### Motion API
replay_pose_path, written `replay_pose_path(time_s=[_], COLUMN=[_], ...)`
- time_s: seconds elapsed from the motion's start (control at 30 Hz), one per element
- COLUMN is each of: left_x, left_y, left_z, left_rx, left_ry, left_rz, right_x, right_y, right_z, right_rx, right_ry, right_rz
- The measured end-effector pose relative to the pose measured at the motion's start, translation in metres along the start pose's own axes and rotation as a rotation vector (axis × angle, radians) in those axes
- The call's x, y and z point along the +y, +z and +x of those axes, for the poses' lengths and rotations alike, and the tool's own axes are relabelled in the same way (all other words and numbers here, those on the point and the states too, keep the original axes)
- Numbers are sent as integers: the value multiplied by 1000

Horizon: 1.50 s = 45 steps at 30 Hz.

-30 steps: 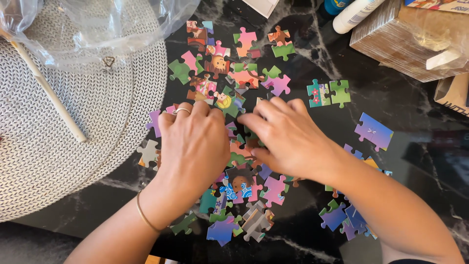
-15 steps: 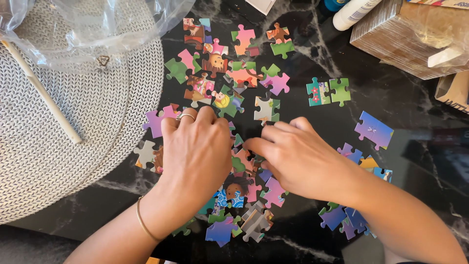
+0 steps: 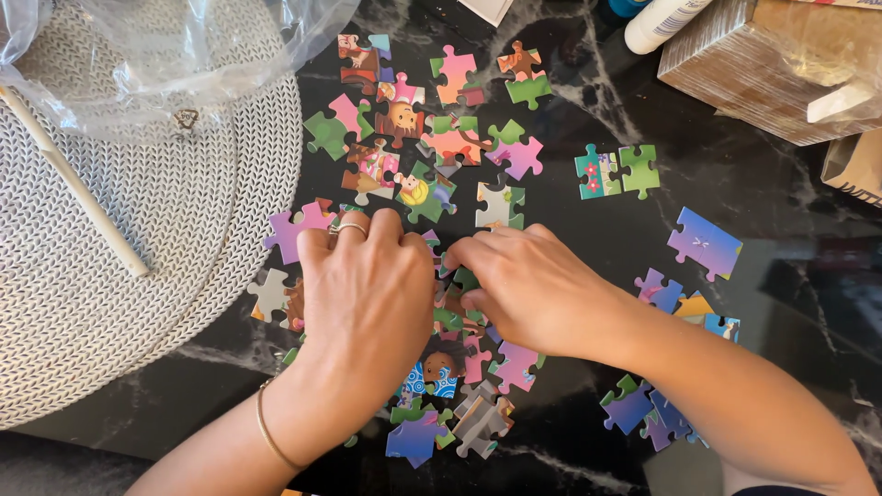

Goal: Assembling a colorful jigsaw puzzle on a table.

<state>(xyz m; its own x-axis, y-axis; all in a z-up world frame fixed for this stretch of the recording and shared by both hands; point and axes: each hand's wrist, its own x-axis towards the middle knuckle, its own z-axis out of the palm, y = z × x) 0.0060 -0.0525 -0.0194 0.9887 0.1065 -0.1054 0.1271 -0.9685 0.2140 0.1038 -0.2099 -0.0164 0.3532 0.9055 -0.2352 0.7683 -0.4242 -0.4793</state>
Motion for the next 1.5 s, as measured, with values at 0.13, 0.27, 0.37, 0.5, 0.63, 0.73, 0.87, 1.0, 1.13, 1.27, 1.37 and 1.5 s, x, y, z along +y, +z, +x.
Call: replay_pose_path(time_s=[0.13,0.27,0.37,0.5,0.63,0.73,0.87,1.0,1.13,1.27,1.37,1.5], left_x=[-5,-15,-20,-20,-15,3,38,87,150,192,209,219], left_y=[4,11,11,8,1,-4,-4,0,6,34,52,61], left_z=[3,8,10,10,10,6,-9,-17,-9,5,15,20], left_rx=[14,157,150,240,268,380,240,162,-74,-65,-52,79], left_ry=[-24,-16,-25,67,108,241,259,548,552,711,735,724], left_rz=[-25,-172,-341,-488,-562,-438,-585,-546,-661,-645,-609,-313], right_x=[0,2,1,-5,16,24,34,52,71,78,82,90], right_y=[0,-5,-13,-40,-48,-49,-41,-19,9,21,24,31], right_z=[3,2,-5,-33,-102,-161,-228,-268,-288,-290,-288,-292], right_rx=[26,34,87,103,283,426,456,499,494,457,435,528], right_ry=[-27,9,87,442,411,321,565,508,527,655,708,548], right_rz=[-7,148,253,513,439,590,663,562,667,611,561,367])
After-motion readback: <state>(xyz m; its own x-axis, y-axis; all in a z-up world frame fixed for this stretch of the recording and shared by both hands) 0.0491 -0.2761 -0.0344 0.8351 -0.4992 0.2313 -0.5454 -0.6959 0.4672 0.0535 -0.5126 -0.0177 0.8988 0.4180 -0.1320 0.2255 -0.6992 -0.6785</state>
